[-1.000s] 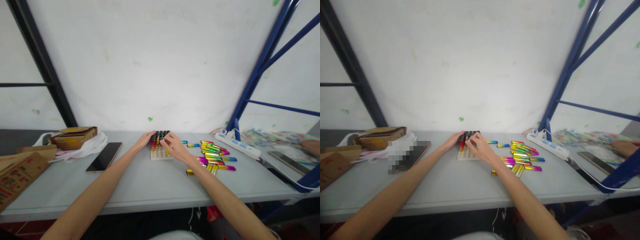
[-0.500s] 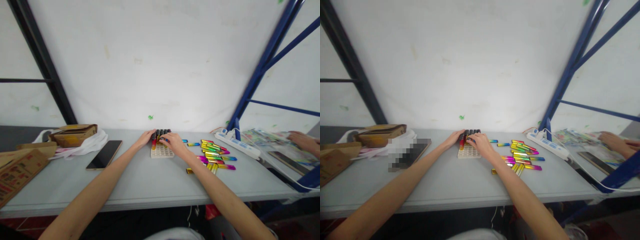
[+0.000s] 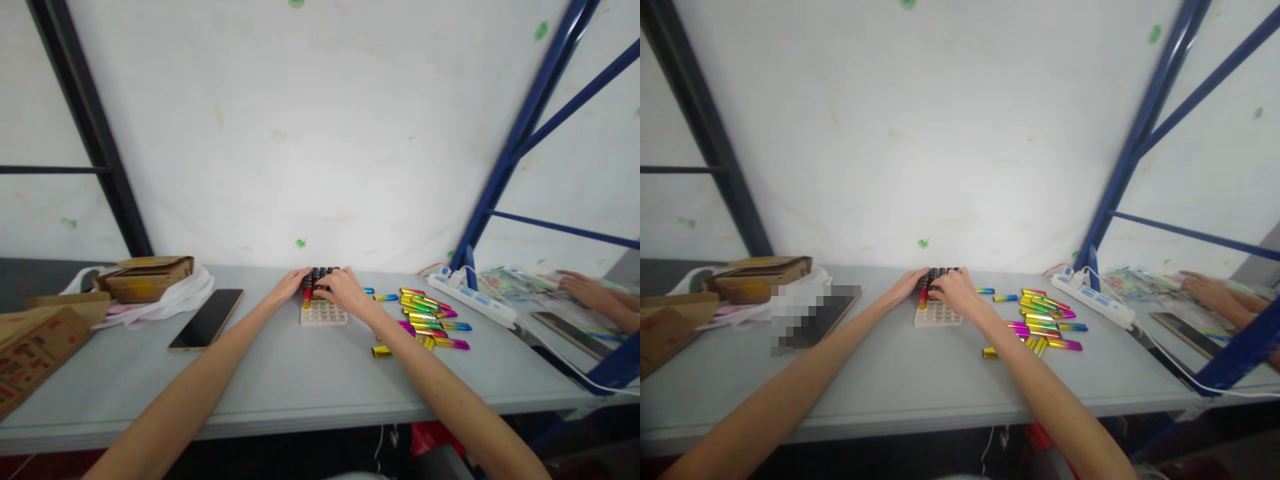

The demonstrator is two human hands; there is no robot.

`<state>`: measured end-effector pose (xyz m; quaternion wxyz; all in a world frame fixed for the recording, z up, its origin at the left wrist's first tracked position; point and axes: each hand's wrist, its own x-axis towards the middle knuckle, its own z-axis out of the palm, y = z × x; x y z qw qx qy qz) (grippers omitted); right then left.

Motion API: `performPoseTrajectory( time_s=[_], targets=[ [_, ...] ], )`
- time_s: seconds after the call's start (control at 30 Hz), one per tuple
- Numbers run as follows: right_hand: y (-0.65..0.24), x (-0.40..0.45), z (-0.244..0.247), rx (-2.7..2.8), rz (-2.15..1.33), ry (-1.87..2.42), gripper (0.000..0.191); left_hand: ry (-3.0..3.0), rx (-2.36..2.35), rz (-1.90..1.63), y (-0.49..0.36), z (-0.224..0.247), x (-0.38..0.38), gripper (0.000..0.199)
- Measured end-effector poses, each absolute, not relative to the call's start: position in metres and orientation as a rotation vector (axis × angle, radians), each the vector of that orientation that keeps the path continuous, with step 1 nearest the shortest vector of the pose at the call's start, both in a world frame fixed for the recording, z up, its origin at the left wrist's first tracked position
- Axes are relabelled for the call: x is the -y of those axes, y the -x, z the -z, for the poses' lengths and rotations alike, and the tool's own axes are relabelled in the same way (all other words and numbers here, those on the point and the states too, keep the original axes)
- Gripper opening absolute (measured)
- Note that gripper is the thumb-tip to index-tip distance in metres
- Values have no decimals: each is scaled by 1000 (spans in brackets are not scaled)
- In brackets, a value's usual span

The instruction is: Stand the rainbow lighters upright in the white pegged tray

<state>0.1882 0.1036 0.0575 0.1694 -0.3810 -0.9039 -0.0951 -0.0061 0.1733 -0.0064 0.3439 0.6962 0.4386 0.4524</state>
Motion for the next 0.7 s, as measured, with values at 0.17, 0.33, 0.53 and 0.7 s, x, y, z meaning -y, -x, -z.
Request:
performPoseTrajectory(
  time_s=[0.17, 0.33, 0.53, 0.7],
  targets=[
    [-185, -117, -70, 2650, 241, 1027, 15, -1789, -1125, -1171, 5, 3, -171, 58],
    [-180, -129, -72, 2586, 292, 1019, 16, -1815, -1137, -1188, 6, 3, -173, 57],
    [-207, -135, -70, 2395, -81, 819, 21, -1770, -1148, -1156, 8, 6, -175, 61],
    [-268, -118, -74, 2208, -253, 877, 20, -1726, -1124, -1159, 7, 3, -170, 61]
  ],
)
